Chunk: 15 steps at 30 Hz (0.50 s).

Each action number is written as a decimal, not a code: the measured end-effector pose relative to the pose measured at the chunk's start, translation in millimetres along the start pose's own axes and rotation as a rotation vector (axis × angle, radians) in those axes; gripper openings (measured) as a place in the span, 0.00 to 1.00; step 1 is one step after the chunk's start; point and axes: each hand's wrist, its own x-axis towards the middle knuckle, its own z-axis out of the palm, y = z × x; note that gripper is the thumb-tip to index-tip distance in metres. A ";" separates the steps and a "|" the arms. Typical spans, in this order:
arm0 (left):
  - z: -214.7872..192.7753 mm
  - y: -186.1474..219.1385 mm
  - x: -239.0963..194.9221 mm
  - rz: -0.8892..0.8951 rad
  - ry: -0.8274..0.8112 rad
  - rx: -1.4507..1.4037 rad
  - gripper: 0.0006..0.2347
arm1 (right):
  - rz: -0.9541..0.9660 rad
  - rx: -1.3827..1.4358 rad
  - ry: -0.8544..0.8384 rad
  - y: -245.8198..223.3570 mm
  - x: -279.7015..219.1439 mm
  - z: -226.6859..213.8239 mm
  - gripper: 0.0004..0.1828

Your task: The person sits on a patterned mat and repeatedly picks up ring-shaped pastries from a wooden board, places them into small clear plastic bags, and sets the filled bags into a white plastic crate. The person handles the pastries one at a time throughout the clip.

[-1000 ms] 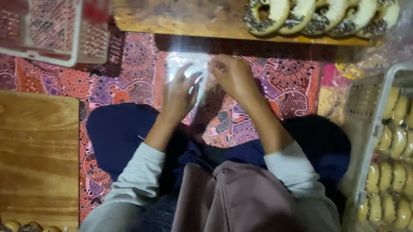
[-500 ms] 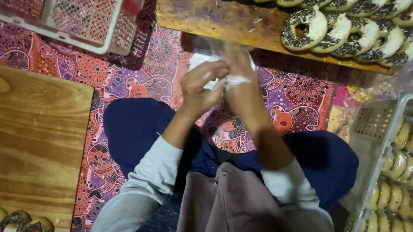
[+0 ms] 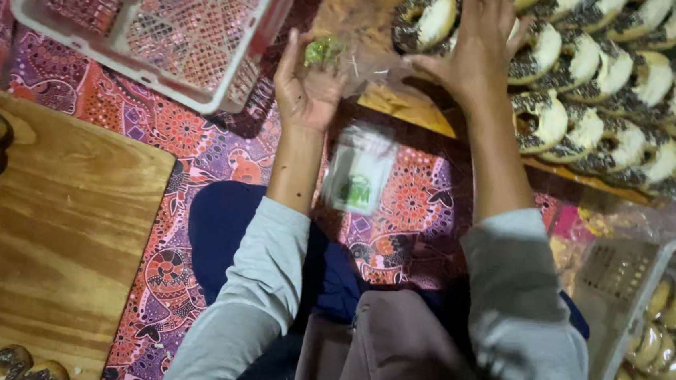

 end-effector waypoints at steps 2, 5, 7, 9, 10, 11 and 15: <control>7.7 3.9 0.8 -0.007 0.015 -0.089 0.14 | -0.087 -0.185 0.045 8.1 16.3 17.8 0.57; 8.0 9.1 8.4 -0.024 0.101 -0.232 0.21 | -0.130 -0.201 0.104 -12.2 10.3 19.6 0.49; -2.7 11.1 11.3 -0.028 0.088 -0.248 0.24 | 0.059 0.085 0.016 -36.5 -15.4 -2.0 0.52; -11.8 9.5 16.2 -0.021 -0.035 -0.180 0.26 | 0.215 0.422 -0.062 -62.5 -52.1 -29.5 0.51; -15.8 7.5 16.7 0.010 -0.073 -0.176 0.24 | 0.276 0.621 -0.100 -76.3 -70.9 -40.0 0.48; -19.3 2.4 15.4 0.042 -0.112 -0.172 0.22 | 0.240 0.628 -0.075 -88.1 -76.9 -40.5 0.45; -24.6 -27.2 -6.7 0.187 -0.428 0.053 0.21 | 0.098 0.354 0.006 -112.6 -98.3 -18.4 0.47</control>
